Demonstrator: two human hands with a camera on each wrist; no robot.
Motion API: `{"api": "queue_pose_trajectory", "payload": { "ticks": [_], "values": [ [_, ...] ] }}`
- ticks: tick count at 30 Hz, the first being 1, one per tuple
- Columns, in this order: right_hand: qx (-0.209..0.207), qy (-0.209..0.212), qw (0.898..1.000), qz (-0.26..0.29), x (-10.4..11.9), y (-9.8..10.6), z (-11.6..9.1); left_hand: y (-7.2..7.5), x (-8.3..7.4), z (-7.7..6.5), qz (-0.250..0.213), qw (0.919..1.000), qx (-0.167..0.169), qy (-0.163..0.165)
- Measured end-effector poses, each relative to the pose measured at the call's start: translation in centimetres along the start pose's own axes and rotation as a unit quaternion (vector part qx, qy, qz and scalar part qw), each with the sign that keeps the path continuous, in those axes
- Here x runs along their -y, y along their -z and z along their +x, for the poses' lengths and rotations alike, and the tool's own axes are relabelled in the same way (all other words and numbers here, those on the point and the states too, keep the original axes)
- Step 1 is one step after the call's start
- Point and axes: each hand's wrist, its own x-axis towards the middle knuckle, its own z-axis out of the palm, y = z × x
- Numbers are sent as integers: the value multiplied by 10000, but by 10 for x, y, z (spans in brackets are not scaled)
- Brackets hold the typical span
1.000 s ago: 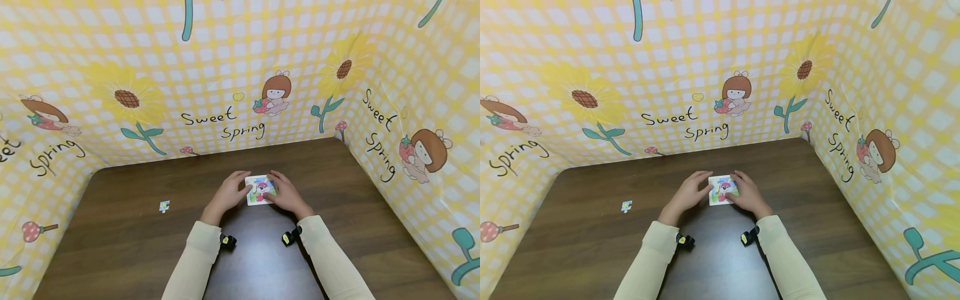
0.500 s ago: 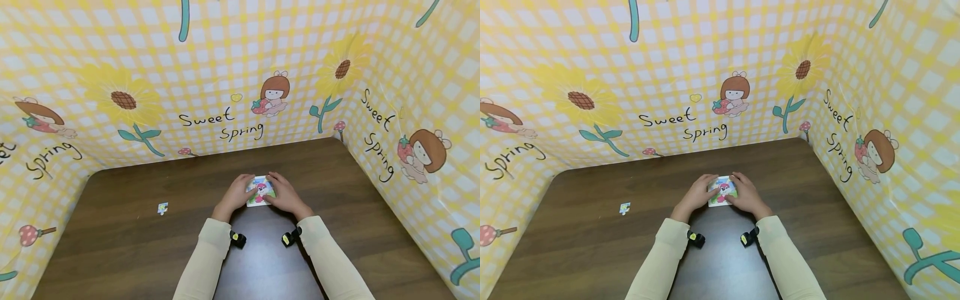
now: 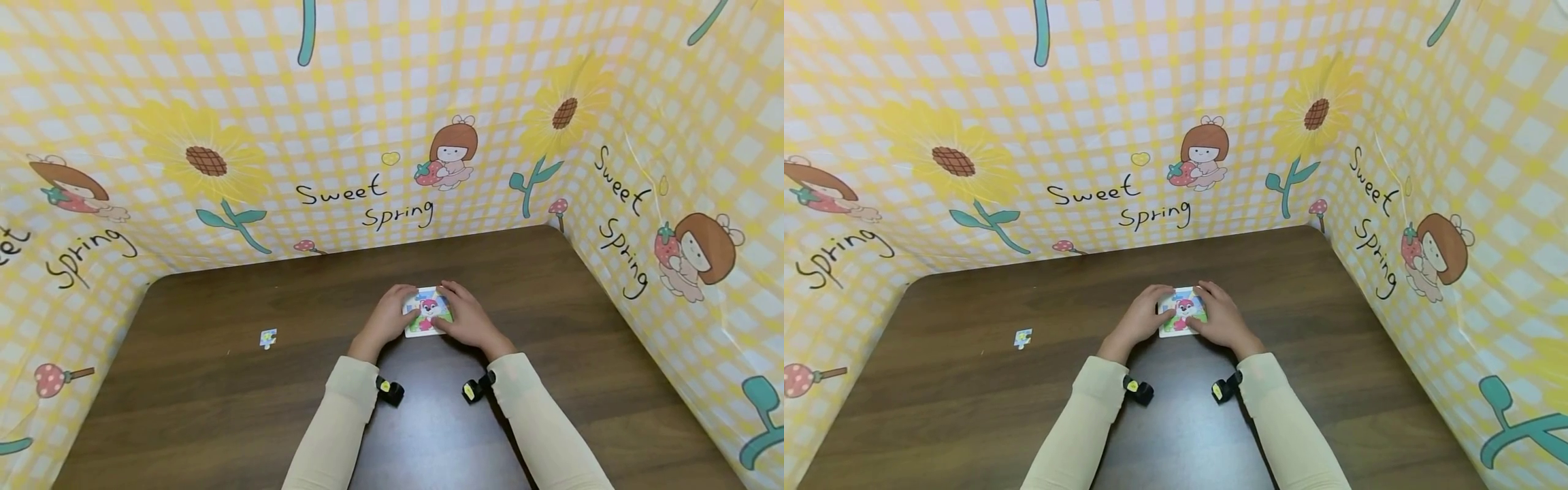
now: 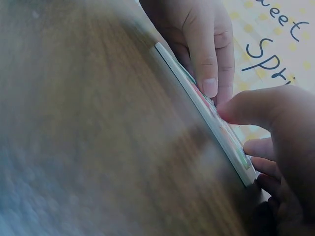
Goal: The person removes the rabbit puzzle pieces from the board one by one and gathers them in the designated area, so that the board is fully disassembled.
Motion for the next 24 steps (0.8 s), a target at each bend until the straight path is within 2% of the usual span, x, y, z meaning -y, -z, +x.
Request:
{"api": "queue_pose_trajectory", "payload": {
  "ticks": [7,16,24],
  "values": [
    [-220,15,9992,327,0,0,-1,-1,0,0,-111,9999,-43,-14],
    [-375,-426,9977,369,2,-6,2,-2,1,-3,-210,9997,-17,120],
    [-453,-348,9977,358,0,-5,4,-1,-1,-2,-329,9993,-73,152]
  ]
}}
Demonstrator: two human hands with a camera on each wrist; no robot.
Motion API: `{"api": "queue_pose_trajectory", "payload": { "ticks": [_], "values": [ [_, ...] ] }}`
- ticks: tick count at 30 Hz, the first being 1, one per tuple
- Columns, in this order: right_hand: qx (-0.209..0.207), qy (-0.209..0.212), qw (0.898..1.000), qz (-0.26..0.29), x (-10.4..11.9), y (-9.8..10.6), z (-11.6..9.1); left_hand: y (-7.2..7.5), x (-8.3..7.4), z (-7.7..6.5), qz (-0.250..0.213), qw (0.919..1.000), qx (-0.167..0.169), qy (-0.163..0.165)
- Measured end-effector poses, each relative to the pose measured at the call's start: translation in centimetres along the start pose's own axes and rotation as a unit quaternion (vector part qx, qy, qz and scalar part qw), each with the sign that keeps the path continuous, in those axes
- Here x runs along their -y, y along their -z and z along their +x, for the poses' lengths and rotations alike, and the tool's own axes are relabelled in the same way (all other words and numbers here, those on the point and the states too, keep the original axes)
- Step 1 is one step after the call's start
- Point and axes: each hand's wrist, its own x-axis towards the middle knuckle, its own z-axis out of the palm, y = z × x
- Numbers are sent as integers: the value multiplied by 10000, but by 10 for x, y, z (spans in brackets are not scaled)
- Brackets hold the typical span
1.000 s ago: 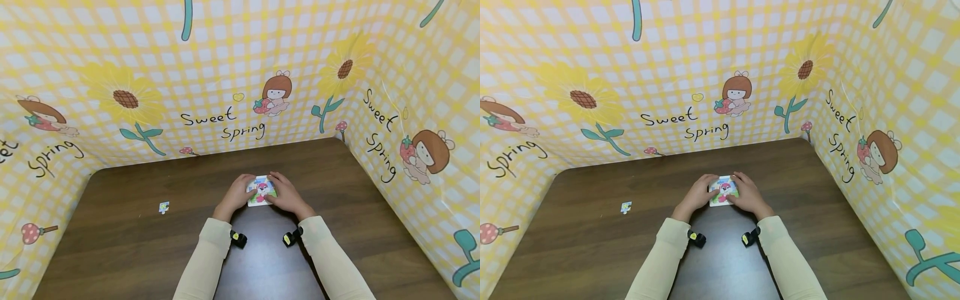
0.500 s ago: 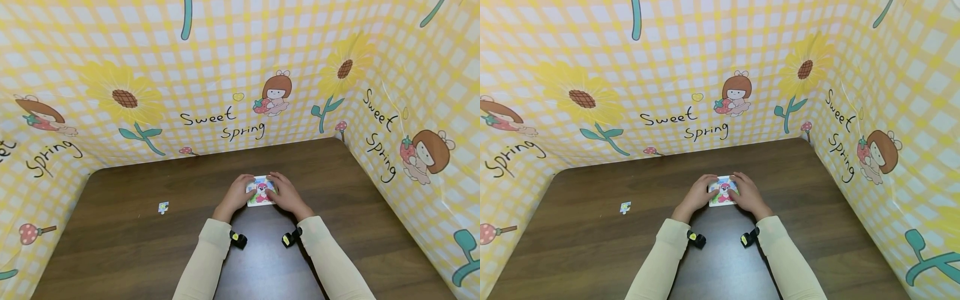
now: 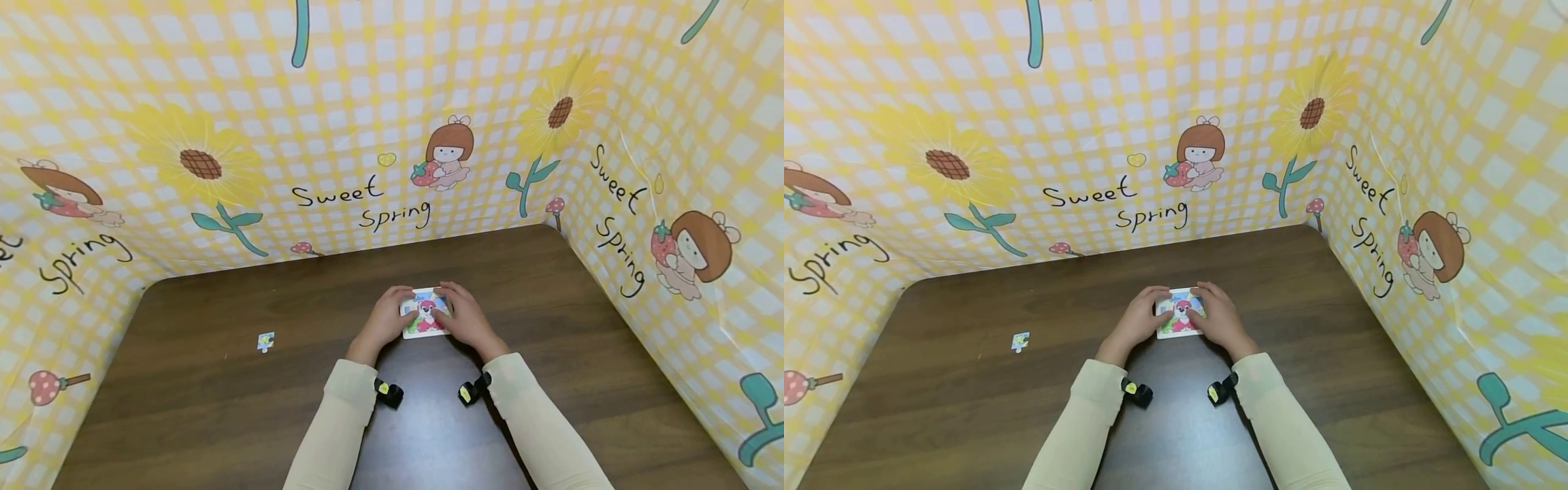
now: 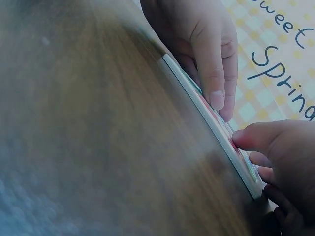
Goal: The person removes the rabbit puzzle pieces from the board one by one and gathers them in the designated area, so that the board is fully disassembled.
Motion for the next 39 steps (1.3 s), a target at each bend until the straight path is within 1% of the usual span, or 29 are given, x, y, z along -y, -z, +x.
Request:
{"api": "queue_pose_trajectory", "payload": {
  "ticks": [6,18,27,33,39],
  "values": [
    [-5,0,10000,-8,1,0,1,0,2,1,-67,10000,-30,27],
    [-25,-147,9999,25,2,0,-1,-4,2,1,-120,9999,-55,98],
    [-21,-164,9999,17,2,-1,1,-4,3,2,-95,9999,-115,32],
    [2,-199,9998,25,2,-1,1,-4,2,1,-139,9998,-114,55],
    [-15,-94,10000,25,2,0,1,-3,1,1,-116,9998,-143,-21]
  ]
}}
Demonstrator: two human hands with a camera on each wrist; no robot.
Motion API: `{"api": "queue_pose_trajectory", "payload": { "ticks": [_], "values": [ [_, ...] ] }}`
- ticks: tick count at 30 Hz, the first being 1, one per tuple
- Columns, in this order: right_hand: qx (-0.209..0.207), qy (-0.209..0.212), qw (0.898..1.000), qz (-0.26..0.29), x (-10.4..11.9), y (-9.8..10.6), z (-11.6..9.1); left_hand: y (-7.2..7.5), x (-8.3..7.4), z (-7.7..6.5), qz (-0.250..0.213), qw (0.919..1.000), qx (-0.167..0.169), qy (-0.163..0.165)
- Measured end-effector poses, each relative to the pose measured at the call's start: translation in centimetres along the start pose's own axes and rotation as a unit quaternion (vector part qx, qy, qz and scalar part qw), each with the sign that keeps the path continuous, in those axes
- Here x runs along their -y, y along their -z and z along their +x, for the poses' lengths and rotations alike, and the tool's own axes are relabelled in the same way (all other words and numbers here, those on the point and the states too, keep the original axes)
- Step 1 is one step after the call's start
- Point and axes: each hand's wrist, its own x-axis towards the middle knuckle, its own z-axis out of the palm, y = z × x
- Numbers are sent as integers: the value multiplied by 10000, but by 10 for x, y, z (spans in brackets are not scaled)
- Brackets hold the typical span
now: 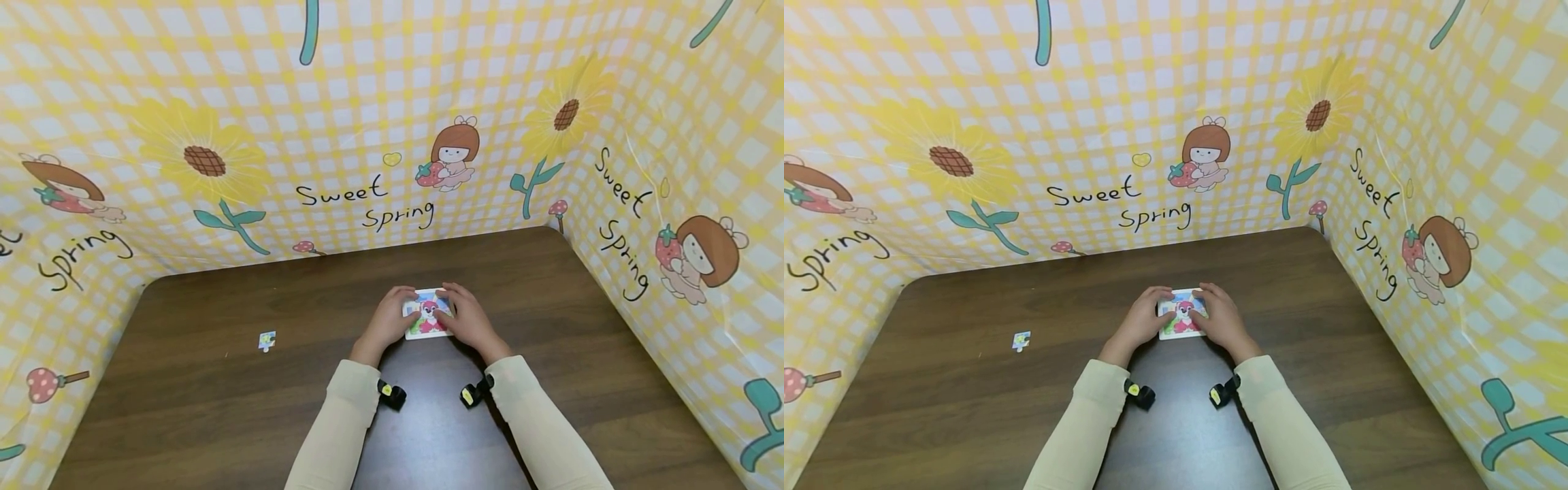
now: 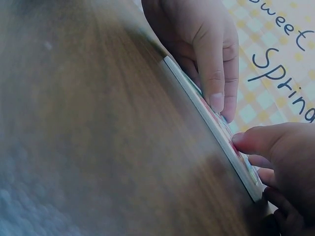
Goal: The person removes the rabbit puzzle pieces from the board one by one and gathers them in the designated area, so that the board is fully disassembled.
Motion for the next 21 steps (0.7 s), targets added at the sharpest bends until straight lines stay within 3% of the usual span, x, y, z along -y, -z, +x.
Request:
{"api": "queue_pose_trajectory", "payload": {
  "ticks": [21],
  "values": [
    [59,-139,9999,30,0,0,1,0,0,-1,-160,9998,-131,22]
  ]
}}
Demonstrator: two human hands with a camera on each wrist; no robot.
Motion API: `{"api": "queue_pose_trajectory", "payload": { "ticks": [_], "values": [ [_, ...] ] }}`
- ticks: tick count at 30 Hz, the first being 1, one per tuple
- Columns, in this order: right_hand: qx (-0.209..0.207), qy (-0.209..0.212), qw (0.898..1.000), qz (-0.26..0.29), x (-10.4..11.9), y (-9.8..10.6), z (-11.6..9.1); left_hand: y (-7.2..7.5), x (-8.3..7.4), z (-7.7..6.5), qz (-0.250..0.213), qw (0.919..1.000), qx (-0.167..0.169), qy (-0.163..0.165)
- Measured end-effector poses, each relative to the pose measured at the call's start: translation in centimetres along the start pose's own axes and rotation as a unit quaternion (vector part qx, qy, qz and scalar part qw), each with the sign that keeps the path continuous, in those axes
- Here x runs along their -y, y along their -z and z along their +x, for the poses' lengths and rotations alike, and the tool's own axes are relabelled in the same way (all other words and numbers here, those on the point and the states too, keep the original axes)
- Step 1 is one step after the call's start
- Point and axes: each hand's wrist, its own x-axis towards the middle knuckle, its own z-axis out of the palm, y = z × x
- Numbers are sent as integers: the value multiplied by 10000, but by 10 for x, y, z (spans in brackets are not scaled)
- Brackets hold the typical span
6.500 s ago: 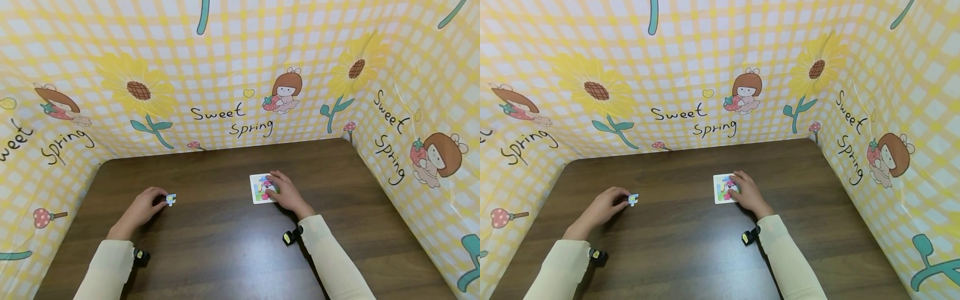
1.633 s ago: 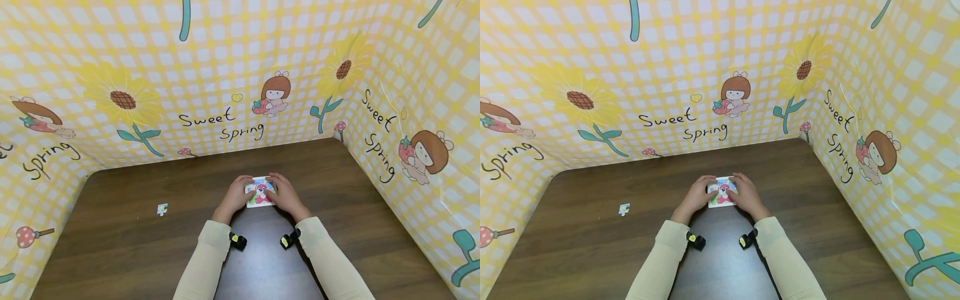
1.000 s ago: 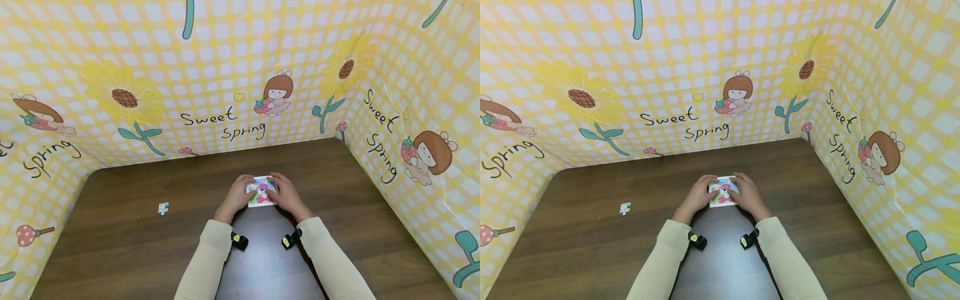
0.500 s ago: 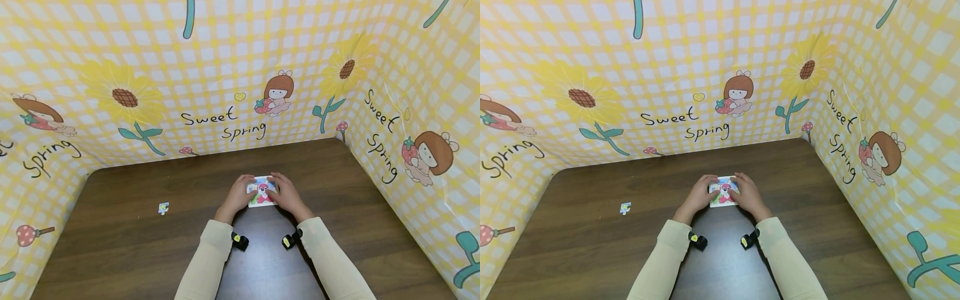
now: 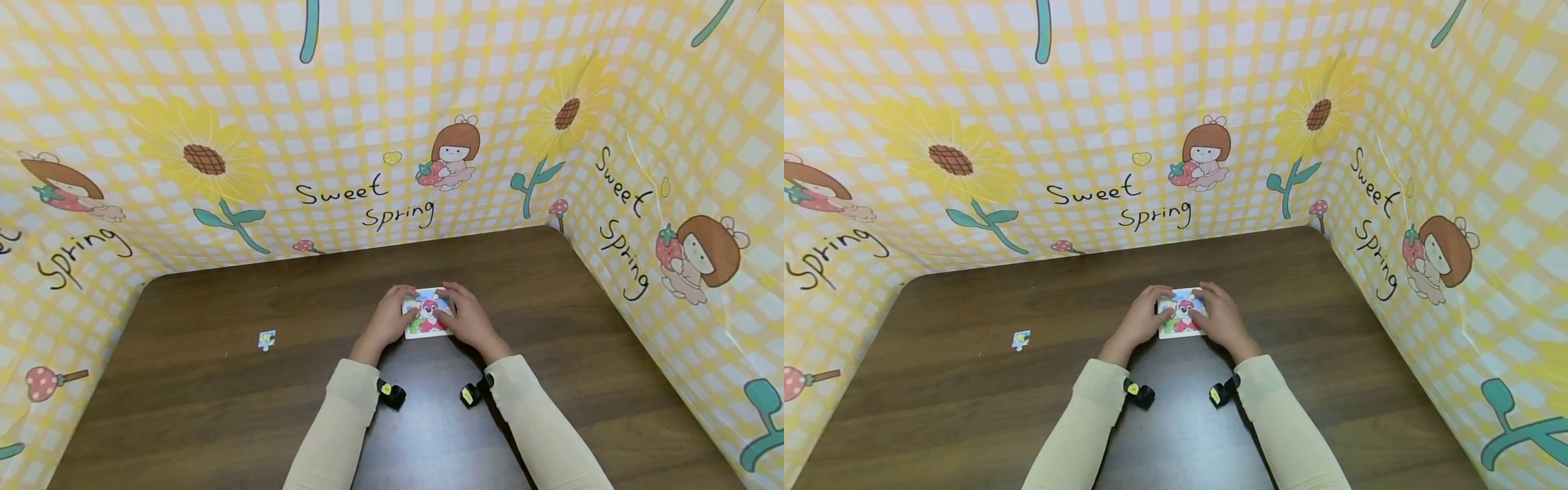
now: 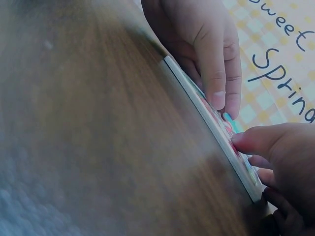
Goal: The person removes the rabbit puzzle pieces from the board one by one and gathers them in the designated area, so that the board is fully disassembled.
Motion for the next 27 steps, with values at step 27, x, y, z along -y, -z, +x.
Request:
{"api": "queue_pose_trajectory", "payload": {
  "ticks": [27],
  "values": [
    [-6,-9,10000,18,1,-1,-2,-8,-7,9,411,9943,-820,539]
  ]
}}
